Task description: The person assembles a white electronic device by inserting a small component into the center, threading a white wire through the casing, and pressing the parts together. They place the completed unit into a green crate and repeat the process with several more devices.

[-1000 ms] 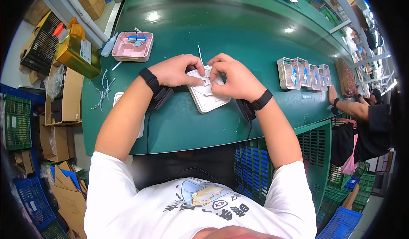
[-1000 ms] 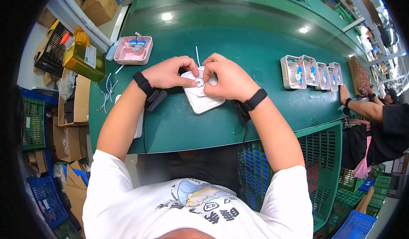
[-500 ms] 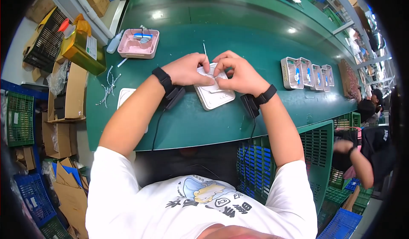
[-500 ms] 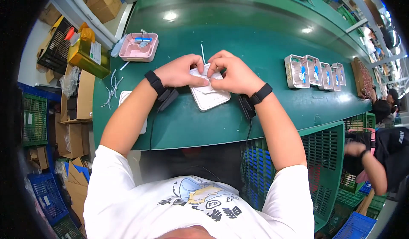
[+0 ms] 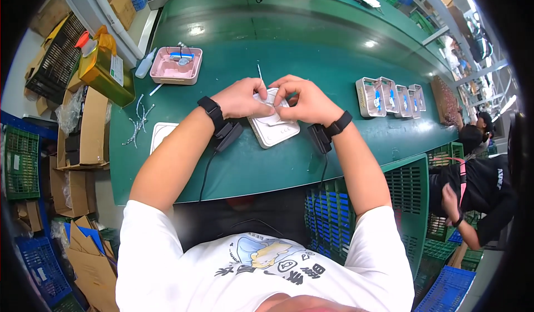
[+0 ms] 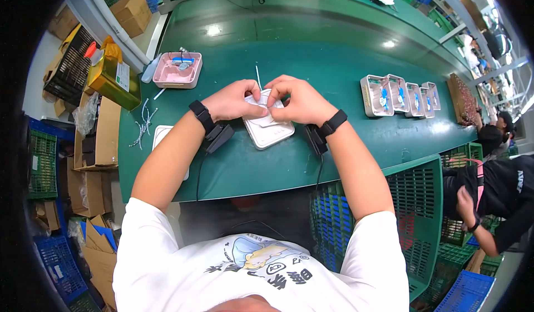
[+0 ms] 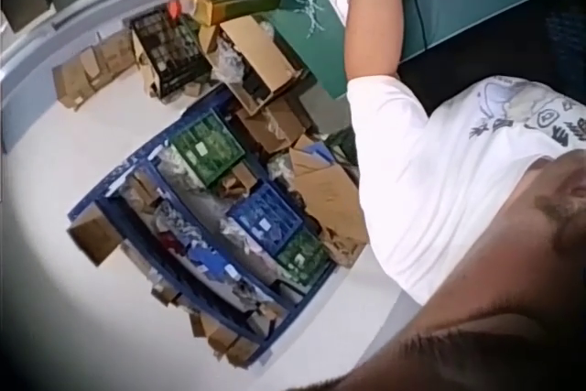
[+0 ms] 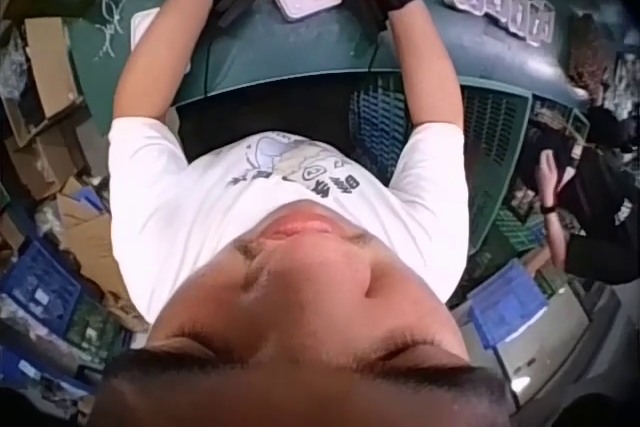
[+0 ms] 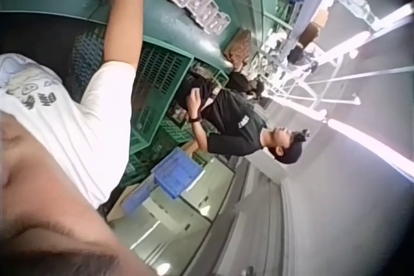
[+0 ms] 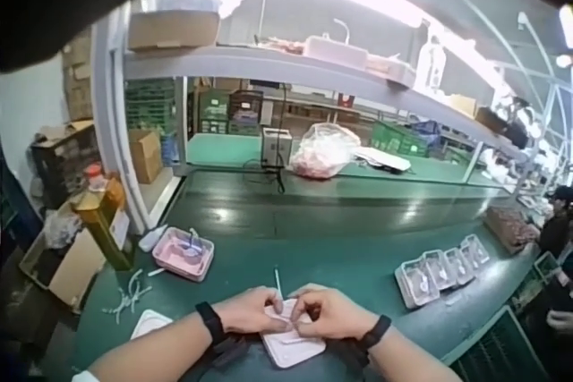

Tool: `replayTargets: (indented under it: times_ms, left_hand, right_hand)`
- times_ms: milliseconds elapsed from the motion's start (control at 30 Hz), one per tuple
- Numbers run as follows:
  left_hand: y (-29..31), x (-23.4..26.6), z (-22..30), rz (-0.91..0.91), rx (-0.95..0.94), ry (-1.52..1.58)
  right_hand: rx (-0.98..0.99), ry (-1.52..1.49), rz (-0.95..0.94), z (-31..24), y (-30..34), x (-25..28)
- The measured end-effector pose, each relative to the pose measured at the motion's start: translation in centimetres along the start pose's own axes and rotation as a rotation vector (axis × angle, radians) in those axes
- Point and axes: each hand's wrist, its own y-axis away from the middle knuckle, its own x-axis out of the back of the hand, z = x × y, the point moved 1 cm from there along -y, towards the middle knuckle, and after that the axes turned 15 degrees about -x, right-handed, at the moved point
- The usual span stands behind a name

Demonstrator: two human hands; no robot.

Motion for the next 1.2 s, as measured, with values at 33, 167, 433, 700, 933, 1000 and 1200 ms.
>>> replayTargets:
  times_ms: [33,167,433,700,933,1000,1200]
  left_hand:
    - [-0.1,0.1,-0.3,0.002,-0.006,-0.005]
    - [-0.5,-0.2,-0.1,-0.005,0.010,-0.008]
    - [-0.6,-0.9,1.0,0.025,0.087,-0.036]
    - [0.2,0.8,1.4,0.007,-0.093,0.084]
    - [1.3,1.7,2.8,0.056,-0.392,-0.256]
    - [1.7,1.4,3.5,0.062,-0.461,-0.360]
    - [2.1,0.3,4.9,-0.008,-0.422,-0.469]
  right_hand:
    - [0.004,0.012,0.010,0.0,0.0,-0.1]
    - [0.064,0.088,0.076,0.1,0.0,0.0]
    - [0.081,-0.069,-0.063,1.4,-1.2,1.1]
    - [-0.030,-0.012,0.086,0.8,-0.4,0.1]
    - [-0.194,0.010,0.021,0.0,0.0,0.2]
    - [-0.194,0.015,0.013,0.2,0.0,0.2]
    - [-0.234,-0.126,-0.145,1.0,-0.5,-0.2]
